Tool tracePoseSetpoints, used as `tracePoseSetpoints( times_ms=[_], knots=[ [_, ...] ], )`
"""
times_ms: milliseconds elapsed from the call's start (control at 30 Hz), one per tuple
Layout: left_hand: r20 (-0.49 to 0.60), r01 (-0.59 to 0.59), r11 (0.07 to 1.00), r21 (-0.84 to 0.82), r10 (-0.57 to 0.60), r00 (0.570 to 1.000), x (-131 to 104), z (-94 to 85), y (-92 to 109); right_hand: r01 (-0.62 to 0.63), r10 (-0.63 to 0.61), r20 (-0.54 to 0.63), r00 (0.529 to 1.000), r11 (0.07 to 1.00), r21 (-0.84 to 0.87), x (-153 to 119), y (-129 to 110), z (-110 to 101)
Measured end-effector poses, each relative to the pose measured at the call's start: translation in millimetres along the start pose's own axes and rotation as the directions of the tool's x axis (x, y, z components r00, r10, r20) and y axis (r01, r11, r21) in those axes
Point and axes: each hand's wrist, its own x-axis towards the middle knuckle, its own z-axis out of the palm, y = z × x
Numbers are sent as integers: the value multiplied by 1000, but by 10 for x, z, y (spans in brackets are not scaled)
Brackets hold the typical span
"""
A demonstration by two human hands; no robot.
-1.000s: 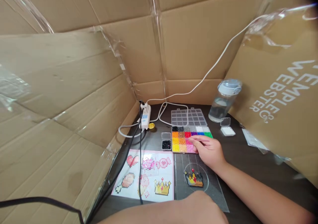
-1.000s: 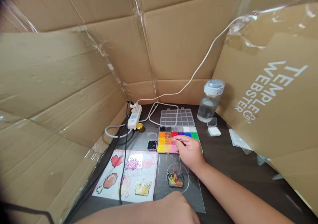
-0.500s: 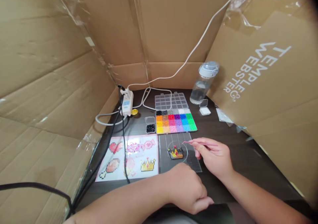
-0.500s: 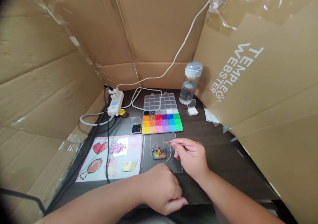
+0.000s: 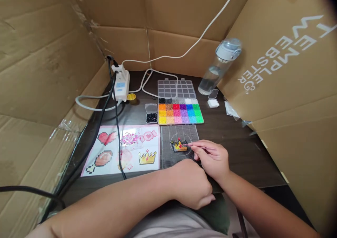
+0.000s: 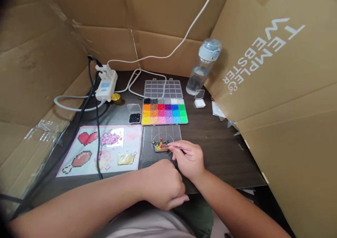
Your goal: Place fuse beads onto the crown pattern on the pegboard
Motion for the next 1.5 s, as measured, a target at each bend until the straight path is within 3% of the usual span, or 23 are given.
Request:
tracePoseSetpoints(
  times_ms=[400, 800, 1500],
  knots=[
    [-84, -7, 997, -73, 1, 996, -7, 10, -37, -223, 224, -15, 974, 972, 72, 15, 49, 9],
    [-23, 6, 997, -82, -8, 1000, 7, -19, -48, -227, 227, -5, 974, 973, 43, 12, 59, -15],
    [-114, -7, 994, -105, -5, 993, 4, 35, -53, -244, 244, 11, 970, 969, 29, 6, 64, -17]
  ],
)
